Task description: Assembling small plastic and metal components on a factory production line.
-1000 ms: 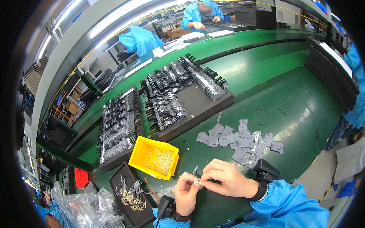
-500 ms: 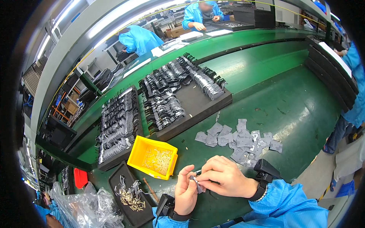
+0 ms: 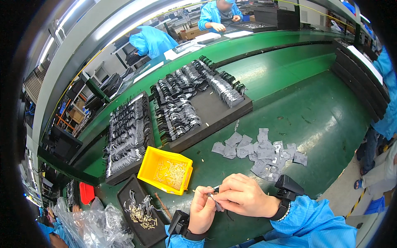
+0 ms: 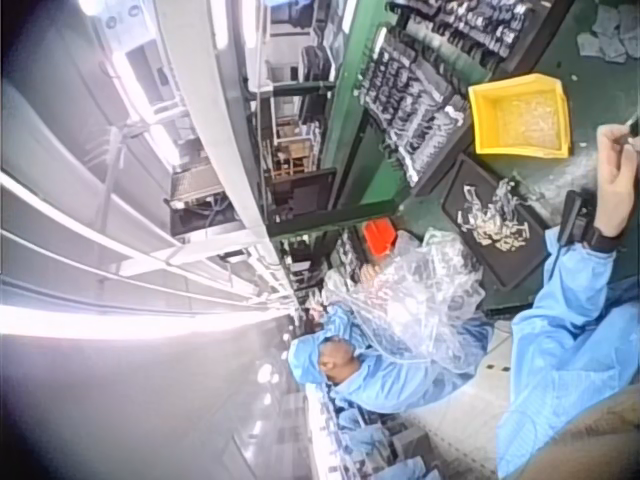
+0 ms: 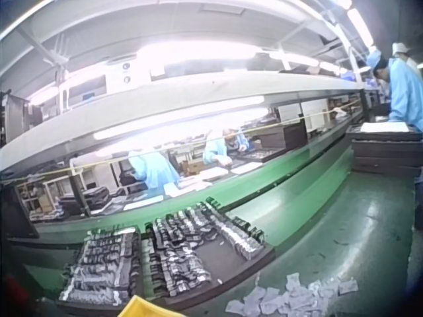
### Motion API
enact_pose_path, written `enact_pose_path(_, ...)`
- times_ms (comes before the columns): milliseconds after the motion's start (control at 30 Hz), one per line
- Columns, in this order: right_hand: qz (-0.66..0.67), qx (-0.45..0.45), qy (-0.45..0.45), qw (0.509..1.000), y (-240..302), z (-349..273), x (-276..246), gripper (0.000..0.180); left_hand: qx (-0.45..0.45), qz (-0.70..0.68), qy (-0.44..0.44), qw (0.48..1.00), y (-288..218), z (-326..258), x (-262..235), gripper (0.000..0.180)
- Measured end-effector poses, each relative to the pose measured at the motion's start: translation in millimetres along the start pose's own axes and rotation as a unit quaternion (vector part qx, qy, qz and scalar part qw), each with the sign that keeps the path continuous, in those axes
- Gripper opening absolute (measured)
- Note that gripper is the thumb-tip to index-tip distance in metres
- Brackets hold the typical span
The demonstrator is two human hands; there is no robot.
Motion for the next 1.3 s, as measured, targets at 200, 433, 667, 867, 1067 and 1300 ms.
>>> enact_pose_path(200, 0.038, 0.013, -0.005, 0.999, 0, -3, 2, 0.022, 0.047, 0.053, -0.005, 0.997, -6, 0, 1, 0.018)
enact_pose_path(433, 0.075, 0.081, -0.008, 0.994, -14, 2, -5, 0.019, -0.051, -0.015, -0.01, 0.999, -7, 3, 5, 0.024)
enact_pose_path(667, 0.121, 0.043, 0.076, 0.989, -11, 7, -1, 0.016, -0.266, -0.197, 0.081, 0.94, 10, -4, 12, 0.031)
enact_pose_path(867, 0.136, 0.035, 0.115, 0.983, -11, 6, 5, 0.012, -0.301, -0.262, 0.089, 0.913, 13, -6, 9, 0.034)
enact_pose_path(1067, 0.14, 0.047, 0.127, 0.981, -11, 2, 7, 0.011, -0.326, -0.282, 0.089, 0.898, 15, -8, 11, 0.029)
enact_pose_path(1300, 0.151, 0.133, 0.096, 0.975, -26, 1, -3, 0.01, -0.262, -0.142, 0.048, 0.953, 10, -4, 12, 0.036)
Point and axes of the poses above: each hand's wrist, its own z-axis towards the middle knuckle, its own x-axis out of the palm, y = z × x, the point moved 6 cm from there along z, towards the middle knuckle, and after that the axes turned 1 degree about -y, right-handed, at the moved point
